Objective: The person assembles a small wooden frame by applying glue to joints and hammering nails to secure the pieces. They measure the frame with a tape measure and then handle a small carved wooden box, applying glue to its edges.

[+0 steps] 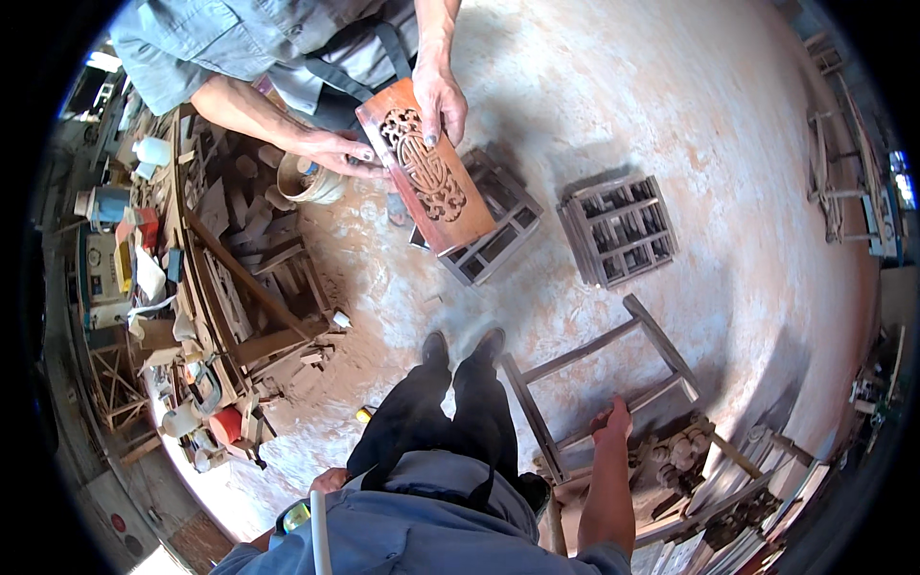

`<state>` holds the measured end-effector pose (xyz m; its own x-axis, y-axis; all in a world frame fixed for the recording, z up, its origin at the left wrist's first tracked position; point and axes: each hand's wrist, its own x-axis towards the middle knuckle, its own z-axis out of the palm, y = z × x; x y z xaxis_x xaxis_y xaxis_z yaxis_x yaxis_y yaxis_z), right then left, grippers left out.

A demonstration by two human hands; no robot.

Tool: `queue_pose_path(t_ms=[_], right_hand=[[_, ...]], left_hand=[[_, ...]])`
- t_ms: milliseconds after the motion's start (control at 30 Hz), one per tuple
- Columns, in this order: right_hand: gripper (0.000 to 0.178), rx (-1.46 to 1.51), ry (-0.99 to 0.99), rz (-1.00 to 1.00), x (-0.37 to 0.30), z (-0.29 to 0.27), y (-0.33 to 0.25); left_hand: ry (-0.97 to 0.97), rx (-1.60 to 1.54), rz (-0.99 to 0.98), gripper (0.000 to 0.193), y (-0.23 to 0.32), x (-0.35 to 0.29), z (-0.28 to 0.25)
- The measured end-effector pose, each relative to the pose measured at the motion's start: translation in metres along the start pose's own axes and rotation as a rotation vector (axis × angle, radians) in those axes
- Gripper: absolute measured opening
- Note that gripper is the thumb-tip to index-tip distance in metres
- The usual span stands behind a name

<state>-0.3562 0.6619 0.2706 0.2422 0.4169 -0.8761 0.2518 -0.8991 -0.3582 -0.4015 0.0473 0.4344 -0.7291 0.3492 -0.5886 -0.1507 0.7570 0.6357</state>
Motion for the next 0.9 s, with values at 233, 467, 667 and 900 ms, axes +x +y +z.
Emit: queue_pose_path(t_ms=[233,467,667,900], right_hand=[[0.043,0.012,-0.065,-0.015,0.001,-0.003,-0.010],[0.041,-0.012,-0.113,-0.046,-0.004,0.005,-0.014],[0.042,-0.047,-0.054,-0.051,-0.002,0.012,-0.018],[0.047,-0.006,-0.057,-0.038,-0.025,0.030,-0.020]], left_hand=[[0.098,0.178,-0.235,0.030,0.042,0.011,-0.002],[0.291,0.072,-0.378,0.021,-0.007,0.011,0.018],[0.321,-0.020,-0.419,0.023,-0.005,0.023,0.011],[0.399,-0.197,-0.421,0.025,-0.045,0.039,0.029]])
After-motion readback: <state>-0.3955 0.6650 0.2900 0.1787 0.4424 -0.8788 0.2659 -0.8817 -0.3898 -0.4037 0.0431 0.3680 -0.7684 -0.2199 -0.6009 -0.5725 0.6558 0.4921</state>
